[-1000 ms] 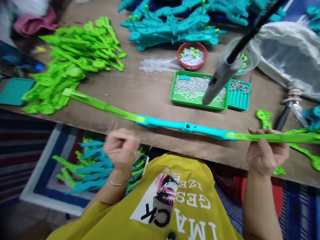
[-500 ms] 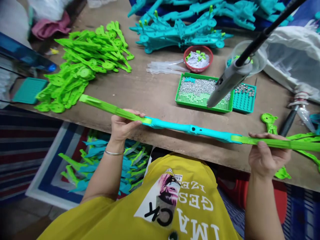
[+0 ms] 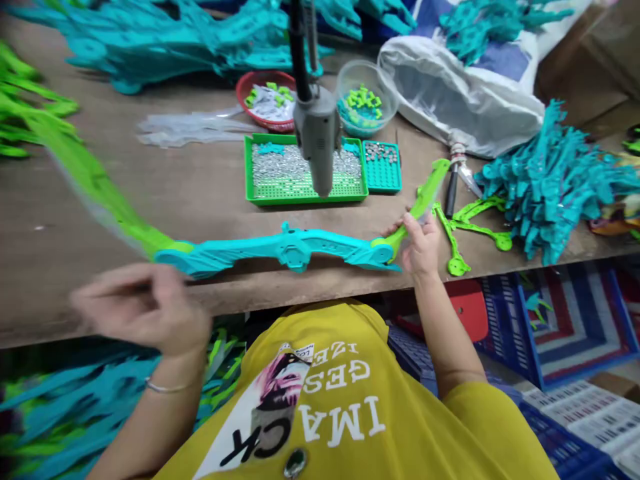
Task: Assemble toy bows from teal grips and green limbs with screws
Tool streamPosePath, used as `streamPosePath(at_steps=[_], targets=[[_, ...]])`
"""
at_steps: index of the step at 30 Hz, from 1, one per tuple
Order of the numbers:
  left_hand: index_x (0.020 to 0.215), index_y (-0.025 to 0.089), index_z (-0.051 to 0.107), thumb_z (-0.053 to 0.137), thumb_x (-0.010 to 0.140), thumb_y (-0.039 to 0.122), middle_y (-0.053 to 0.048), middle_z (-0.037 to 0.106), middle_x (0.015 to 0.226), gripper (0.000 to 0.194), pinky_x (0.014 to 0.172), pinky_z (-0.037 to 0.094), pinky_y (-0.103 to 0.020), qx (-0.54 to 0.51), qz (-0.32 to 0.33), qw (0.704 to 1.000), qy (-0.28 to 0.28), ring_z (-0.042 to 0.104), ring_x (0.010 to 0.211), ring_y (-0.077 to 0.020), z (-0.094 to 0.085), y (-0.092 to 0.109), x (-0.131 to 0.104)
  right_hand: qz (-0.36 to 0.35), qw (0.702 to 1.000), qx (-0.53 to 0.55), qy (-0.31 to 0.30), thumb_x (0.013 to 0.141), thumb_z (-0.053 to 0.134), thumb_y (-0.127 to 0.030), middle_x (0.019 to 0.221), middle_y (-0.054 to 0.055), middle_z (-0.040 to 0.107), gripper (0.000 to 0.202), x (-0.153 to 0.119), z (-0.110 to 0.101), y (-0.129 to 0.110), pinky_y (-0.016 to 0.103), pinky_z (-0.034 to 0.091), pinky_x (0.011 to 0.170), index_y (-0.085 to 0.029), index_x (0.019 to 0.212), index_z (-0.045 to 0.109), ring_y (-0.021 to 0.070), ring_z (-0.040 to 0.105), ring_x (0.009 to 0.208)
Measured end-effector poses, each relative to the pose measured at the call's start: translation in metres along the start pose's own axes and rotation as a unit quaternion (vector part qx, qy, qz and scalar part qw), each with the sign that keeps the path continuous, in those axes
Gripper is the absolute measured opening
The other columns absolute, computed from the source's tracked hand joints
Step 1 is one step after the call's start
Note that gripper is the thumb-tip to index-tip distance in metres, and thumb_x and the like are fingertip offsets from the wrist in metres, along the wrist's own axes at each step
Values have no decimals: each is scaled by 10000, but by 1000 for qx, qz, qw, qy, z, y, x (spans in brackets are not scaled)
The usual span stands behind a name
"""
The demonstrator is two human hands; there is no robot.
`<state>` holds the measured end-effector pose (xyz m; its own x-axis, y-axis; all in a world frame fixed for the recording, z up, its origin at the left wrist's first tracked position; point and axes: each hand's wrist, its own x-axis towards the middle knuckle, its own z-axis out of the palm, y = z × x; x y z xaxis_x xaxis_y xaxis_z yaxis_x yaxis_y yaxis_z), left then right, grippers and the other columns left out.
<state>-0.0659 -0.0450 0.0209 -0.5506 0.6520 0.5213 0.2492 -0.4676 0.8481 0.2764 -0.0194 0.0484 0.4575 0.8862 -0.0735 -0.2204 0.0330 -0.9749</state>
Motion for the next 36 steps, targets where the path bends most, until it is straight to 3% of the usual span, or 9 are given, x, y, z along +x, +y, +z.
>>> streamPosePath(at_steps=[1, 3, 5, 7, 12, 19, 29, 33, 36], targets=[[846, 215, 686, 795, 851, 209, 38, 691, 804, 109, 766, 566, -265, -17, -64, 990, -123, 648, 758, -113, 10, 11, -20, 19, 1000, 10, -11, 648, 896, -467, 677, -94, 618, 466, -4, 3, 2, 387, 689, 740, -257, 951, 611, 113, 635, 568], [921, 208, 722, 815, 829, 287, -25, 754, 861, 152, 681, 588, -291, -91, -277, 877, -381, 699, 738, -153, 31, 28, -60, 51, 998, 31, -35, 662, 892, -463, 679, -97, 606, 459, -15, 9, 6, 389, 696, 768, -246, 966, 625, 100, 620, 578], [1085, 213, 704, 880, 743, 358, -83, 780, 1037, 411, 769, 624, -351, -182, -457, 743, -454, 752, 892, -217, 53, 37, -91, 70, 995, 47, -51, 680, 886, -451, 672, -103, 585, 441, -25, 17, 10, 390, 698, 798, -237, 967, 629, 85, 594, 577], [1084, 205, 711, 900, 712, 408, -90, 776, 1101, 464, 892, 618, -400, -230, -528, 694, -431, 748, 985, -240, 72, 39, -109, 74, 994, 53, -57, 701, 876, -461, 662, -103, 563, 414, -34, 24, 13, 383, 695, 810, -231, 922, 613, 77, 563, 568], [926, 214, 776, 903, 712, 427, -26, 791, 1022, 328, 1014, 590, -454, -238, -537, 729, -352, 732, 976, -231, 93, 42, -114, 39, 998, 34, -40, 750, 824, -573, 620, -92, 498, 466, -47, 37, 16, 331, 664, 752, -229, 758, 512, 75, 517, 539], [933, 176, 755, 959, 605, 469, -36, 786, 971, 484, 783, 670, -379, -250, -622, 692, -267, 753, 849, -213, 91, 57, -103, 0, 998, 59, -1, 788, 793, -534, 730, -70, 597, 396, -68, 31, 26, 324, 613, 802, -255, 829, 514, 122, 662, 709], [1054, 185, 704, 908, 688, 547, -116, 784, 1121, 554, 886, 642, -387, -255, -645, 641, -330, 780, 972, -247, 96, 39, -107, 175, 976, -134, 3, 593, 892, -614, 699, -49, 674, 594, -26, -9, 31, 313, 574, 530, -238, 889, 541, 161, 651, 572], [1036, 164, 699, 886, 726, 544, -126, 796, 963, 525, 719, 645, -316, -212, -659, 606, -391, 791, 791, -221, 63, 33, -82, 143, 877, -454, -62, 748, 741, -668, 637, 47, 688, 492, -9, -34, 1, 359, 539, 538, -195, 845, 647, 233, 665, 572], [941, 172, 669, 847, 751, 578, -67, 777, 834, 483, 637, 625, -263, -176, -619, 704, -300, 772, 707, -185, 33, 27, -56, -57, 765, -641, -21, 854, 646, -592, 683, 104, 710, 407, -6, -18, -14, 419, 519, 661, -197, 768, 690, 292, 683, 682]])
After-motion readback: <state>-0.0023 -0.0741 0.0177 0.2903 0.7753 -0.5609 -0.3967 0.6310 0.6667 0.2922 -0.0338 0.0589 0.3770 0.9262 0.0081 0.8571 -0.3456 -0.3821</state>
